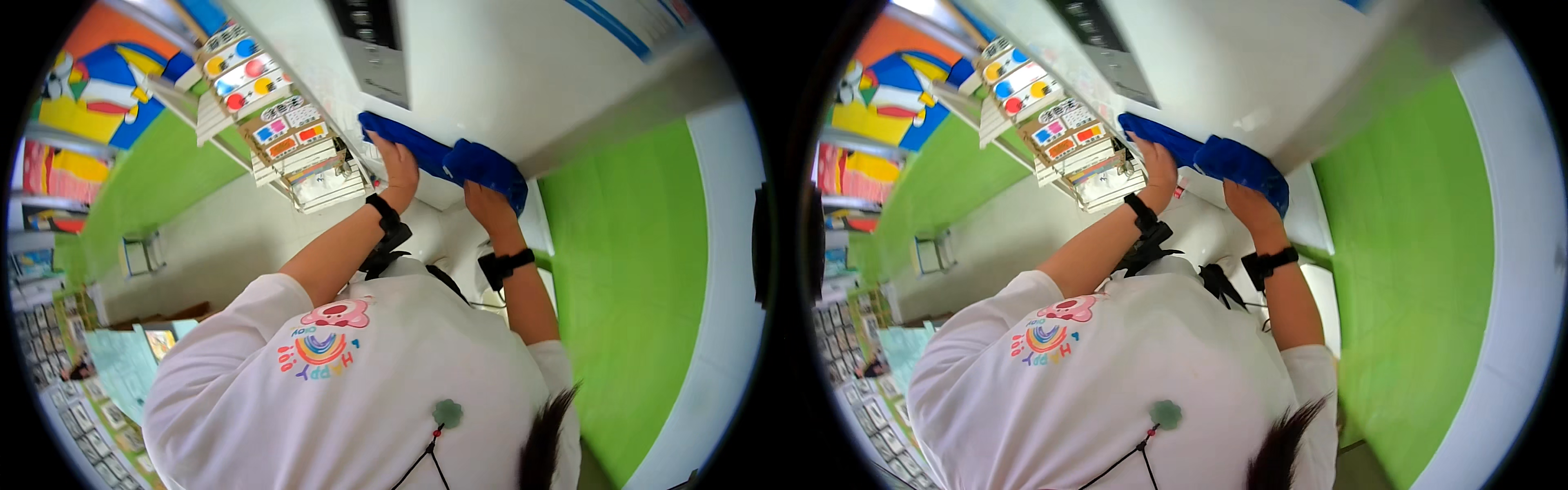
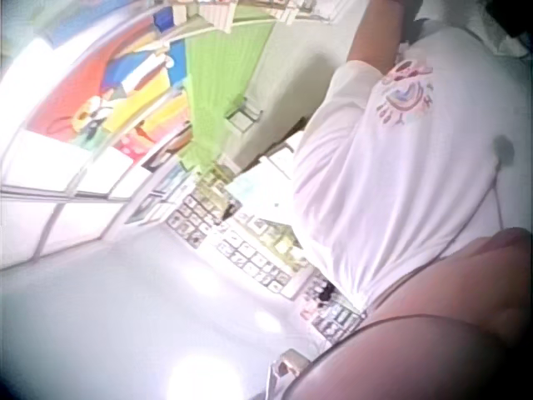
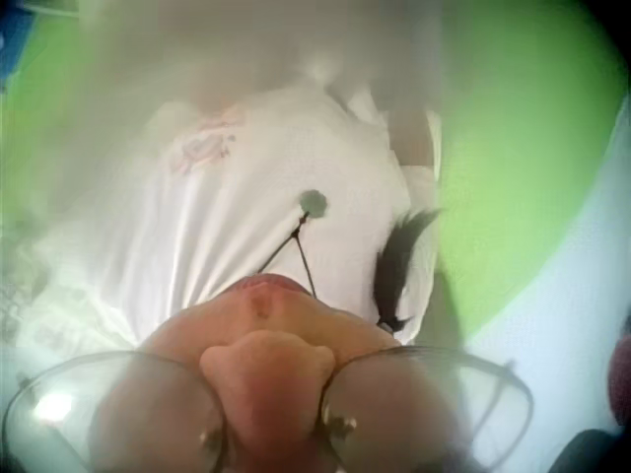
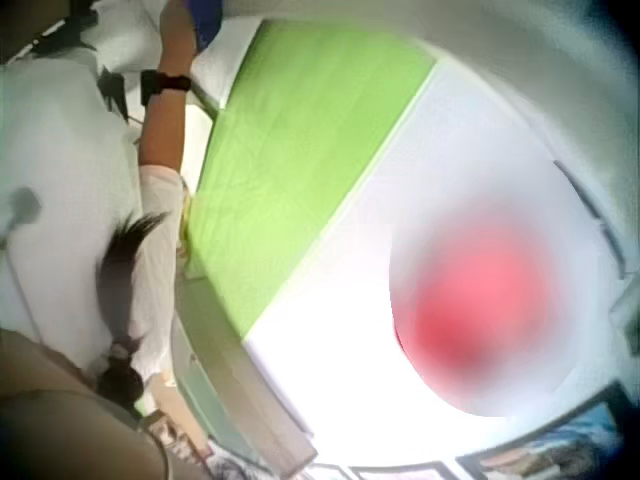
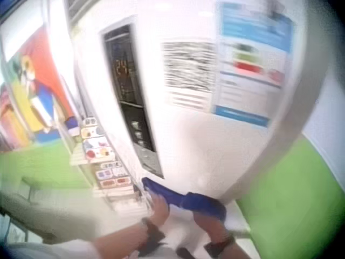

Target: The person wipes down a wooden table and then cleans the surfaces of a standing air conditioner with a cloth.

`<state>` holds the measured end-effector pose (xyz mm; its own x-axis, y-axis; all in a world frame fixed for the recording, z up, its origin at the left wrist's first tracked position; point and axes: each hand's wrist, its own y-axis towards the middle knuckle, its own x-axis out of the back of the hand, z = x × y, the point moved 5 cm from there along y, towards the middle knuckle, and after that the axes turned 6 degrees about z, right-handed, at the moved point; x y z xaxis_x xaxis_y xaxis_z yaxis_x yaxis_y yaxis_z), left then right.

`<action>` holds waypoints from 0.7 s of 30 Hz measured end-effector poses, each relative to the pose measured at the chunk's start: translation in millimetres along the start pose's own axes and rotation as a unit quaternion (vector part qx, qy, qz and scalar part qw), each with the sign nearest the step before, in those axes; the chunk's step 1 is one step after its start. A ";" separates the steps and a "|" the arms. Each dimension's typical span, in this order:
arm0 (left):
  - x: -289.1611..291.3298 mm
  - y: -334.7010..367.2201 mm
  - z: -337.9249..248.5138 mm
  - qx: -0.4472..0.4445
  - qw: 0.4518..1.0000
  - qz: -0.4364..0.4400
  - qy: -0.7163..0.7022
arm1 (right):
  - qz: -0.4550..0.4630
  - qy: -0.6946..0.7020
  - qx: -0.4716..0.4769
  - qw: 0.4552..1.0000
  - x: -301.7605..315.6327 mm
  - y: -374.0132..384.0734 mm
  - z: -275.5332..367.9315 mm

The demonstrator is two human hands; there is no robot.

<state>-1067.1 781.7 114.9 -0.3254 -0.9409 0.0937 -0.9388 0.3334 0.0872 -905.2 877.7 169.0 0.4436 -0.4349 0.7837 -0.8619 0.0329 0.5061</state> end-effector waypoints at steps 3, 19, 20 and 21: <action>17.8 21.3 12.1 -0.017 0.999 -0.032 -0.037 | 0.093 -0.049 0.098 0.990 -24.7 -2.4 23.0; 65.8 100.5 52.9 -0.135 0.982 -0.015 0.131 | 0.122 0.058 0.017 0.991 -28.0 88.0 84.8; 64.1 95.8 72.3 -0.127 0.983 -0.015 0.129 | 0.148 0.042 0.028 0.988 -28.3 81.5 81.0; 67.4 96.9 80.0 -0.114 0.991 -0.037 0.065 | 0.154 0.040 0.032 0.987 -27.6 77.7 74.4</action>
<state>-1189.0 745.8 50.3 -0.2256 -0.9526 0.2039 -0.9045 0.2826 0.3194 -1002.7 825.3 159.8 0.1745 -0.3400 0.9241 -0.9715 0.0936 0.2178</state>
